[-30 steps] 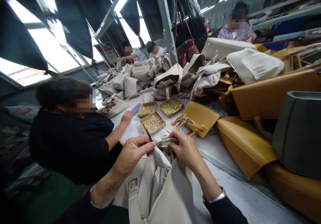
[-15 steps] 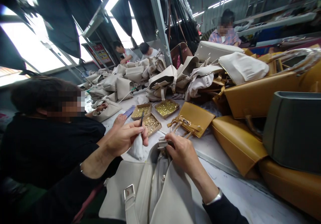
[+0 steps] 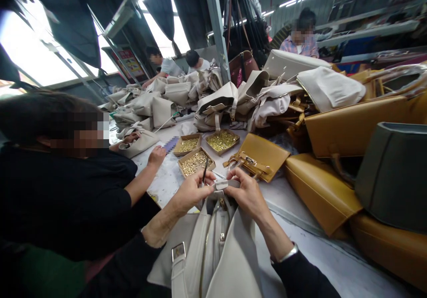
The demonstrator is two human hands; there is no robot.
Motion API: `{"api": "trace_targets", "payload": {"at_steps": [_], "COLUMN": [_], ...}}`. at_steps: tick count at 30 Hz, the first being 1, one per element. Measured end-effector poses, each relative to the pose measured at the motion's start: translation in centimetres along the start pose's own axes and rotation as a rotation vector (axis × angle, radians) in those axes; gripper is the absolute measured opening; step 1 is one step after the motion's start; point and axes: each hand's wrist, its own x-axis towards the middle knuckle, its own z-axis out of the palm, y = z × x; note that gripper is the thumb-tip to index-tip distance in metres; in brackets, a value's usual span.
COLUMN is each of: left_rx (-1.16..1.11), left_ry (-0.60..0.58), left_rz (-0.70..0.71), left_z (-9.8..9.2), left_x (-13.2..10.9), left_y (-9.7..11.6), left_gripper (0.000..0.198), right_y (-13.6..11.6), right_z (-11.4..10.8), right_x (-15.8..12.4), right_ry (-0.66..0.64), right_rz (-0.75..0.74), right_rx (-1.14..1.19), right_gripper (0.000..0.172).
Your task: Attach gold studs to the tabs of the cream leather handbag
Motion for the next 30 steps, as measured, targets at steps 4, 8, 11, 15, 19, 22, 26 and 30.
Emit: {"api": "trace_targets", "payload": {"at_steps": [4, 8, 11, 15, 19, 22, 26, 30], "left_rx": [0.068, -0.119, -0.166, -0.100, -0.040, 0.067, 0.109, 0.064], "left_ry": [-0.035, -0.002, 0.028, 0.070, 0.064, 0.108, 0.159, 0.185], "left_rz": [-0.002, -0.090, -0.069, -0.045, -0.066, -0.030, 0.029, 0.036], "left_z": [0.5, 1.4, 1.7, 2.0, 2.2, 2.4, 3.1, 3.3], "left_x": [-0.7, -1.1, -1.1, -0.9, -0.9, -1.0, -1.0, -1.1], "left_y": [-0.4, -1.4, -1.7, -1.4, -1.0, -0.8, -0.7, -0.9], "left_gripper": [0.018, 0.012, 0.019, 0.019, 0.012, 0.011, 0.023, 0.023], "right_y": [0.1, 0.1, 0.1, 0.3, 0.1, -0.9, -1.8, -1.5], "right_z": [0.3, 0.4, 0.4, 0.4, -0.3, -0.5, 0.1, 0.4], "right_x": [0.0, -0.1, -0.1, -0.2, -0.3, -0.4, -0.6, -0.6], "right_ry": [0.006, 0.012, 0.020, 0.000, -0.040, -0.029, 0.071, 0.129], "right_rz": [0.012, -0.005, -0.001, 0.014, -0.029, -0.056, -0.170, -0.246], "right_rx": [0.023, 0.021, 0.037, 0.047, -0.013, -0.102, -0.355, -0.386], "right_gripper": [0.021, 0.020, 0.020, 0.019, 0.013, 0.019, 0.025, 0.033]}}
